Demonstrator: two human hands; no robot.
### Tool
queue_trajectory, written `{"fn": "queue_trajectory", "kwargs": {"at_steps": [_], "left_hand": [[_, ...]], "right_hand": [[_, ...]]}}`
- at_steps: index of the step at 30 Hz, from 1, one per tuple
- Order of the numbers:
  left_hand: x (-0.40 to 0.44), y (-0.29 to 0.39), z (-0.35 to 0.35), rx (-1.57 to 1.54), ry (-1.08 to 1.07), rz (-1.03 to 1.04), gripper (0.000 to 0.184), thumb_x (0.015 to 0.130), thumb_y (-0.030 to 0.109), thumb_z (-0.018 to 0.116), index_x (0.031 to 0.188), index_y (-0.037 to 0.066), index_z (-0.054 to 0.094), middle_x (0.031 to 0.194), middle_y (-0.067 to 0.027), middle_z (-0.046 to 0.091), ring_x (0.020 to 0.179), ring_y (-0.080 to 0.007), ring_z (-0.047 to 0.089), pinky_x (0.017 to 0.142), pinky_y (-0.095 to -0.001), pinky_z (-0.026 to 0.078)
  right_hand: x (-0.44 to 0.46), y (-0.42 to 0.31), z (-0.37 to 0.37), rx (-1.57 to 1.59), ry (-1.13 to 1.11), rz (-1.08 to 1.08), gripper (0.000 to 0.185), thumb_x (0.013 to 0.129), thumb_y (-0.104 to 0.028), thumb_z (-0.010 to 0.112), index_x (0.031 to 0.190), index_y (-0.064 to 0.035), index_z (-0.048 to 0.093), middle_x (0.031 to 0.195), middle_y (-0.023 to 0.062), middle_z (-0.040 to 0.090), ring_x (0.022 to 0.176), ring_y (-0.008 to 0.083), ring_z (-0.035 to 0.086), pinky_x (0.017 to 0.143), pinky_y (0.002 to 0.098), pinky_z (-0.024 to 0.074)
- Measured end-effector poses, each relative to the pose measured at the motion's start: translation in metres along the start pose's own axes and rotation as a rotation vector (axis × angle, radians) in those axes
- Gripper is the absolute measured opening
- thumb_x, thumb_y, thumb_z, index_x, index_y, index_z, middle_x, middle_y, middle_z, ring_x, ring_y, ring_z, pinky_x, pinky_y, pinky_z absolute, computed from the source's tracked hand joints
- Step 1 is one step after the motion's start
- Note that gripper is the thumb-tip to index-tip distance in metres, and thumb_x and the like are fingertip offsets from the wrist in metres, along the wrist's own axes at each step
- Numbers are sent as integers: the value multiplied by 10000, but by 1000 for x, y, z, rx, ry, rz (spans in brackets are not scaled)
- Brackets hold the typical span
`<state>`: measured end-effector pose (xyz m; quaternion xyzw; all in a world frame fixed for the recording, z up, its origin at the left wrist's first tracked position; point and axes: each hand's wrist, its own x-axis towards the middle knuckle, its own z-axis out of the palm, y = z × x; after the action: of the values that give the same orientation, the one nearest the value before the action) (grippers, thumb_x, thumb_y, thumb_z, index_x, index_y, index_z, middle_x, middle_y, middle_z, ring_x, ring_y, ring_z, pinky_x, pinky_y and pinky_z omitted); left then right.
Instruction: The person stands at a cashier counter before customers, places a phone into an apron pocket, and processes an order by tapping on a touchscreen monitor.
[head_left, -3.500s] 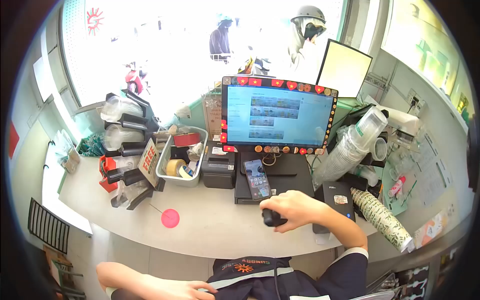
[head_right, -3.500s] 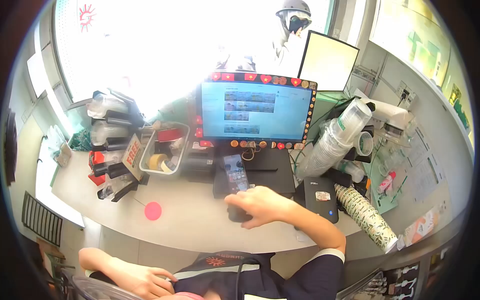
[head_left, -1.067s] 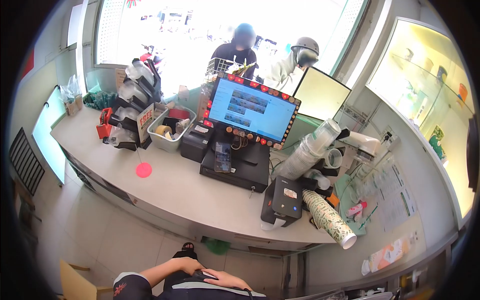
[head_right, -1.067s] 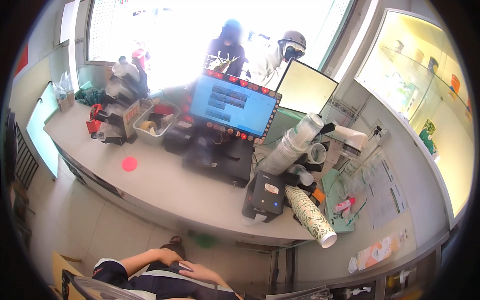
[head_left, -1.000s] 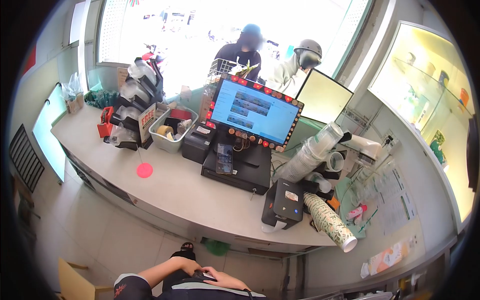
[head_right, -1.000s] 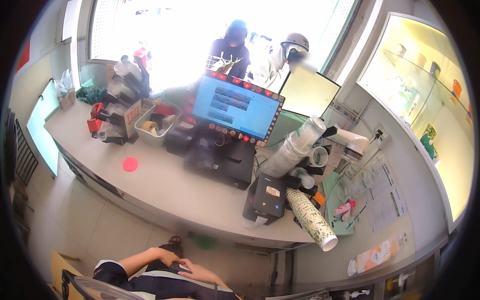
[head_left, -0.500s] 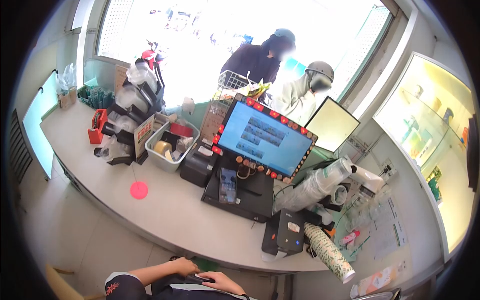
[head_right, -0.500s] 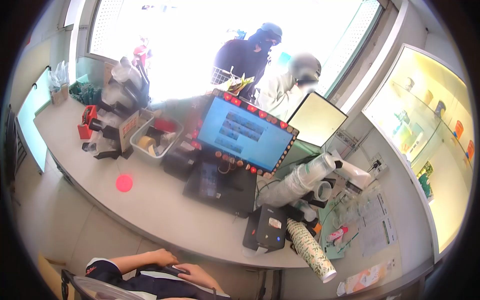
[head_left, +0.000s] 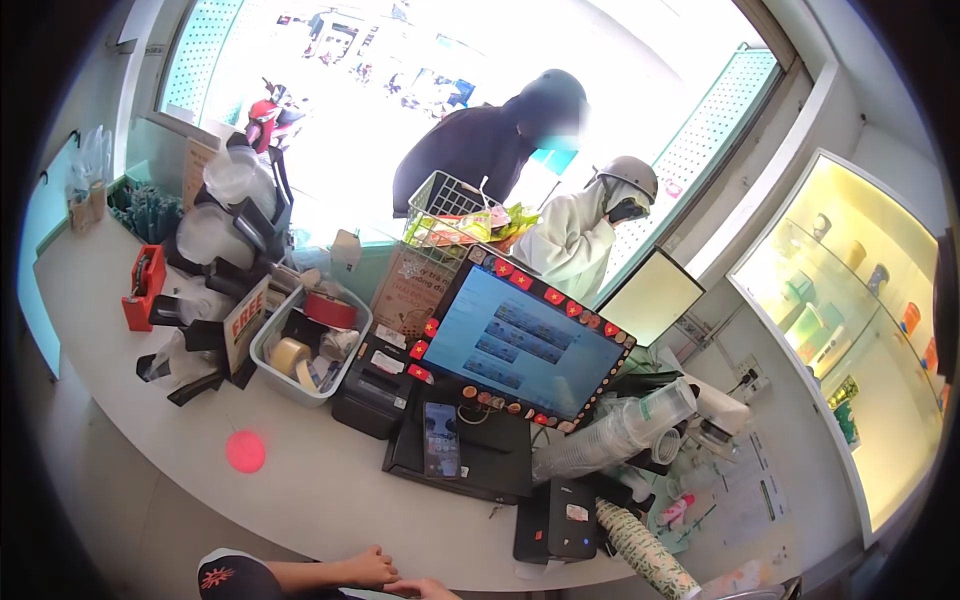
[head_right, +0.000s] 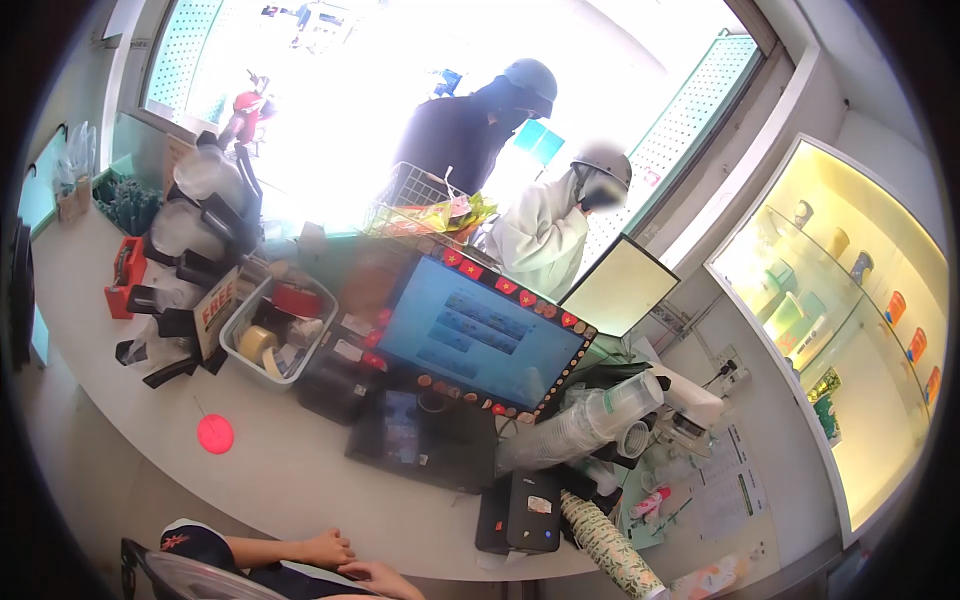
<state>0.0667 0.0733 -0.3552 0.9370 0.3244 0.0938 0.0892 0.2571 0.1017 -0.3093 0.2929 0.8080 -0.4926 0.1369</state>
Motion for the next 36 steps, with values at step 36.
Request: {"fn": "queue_trajectory", "kwargs": {"at_steps": [36], "left_hand": [[64,28,19,-63,-57,75,172,772,225,490,808,185,654,768,-20,645,901,-172,606,954,-520,319]], "right_hand": [[-39,19,13,-192,-41,-539,589,791,-216,652,1282,9,419,1313,93,437,1244,179,368,1050,314,254]]}}
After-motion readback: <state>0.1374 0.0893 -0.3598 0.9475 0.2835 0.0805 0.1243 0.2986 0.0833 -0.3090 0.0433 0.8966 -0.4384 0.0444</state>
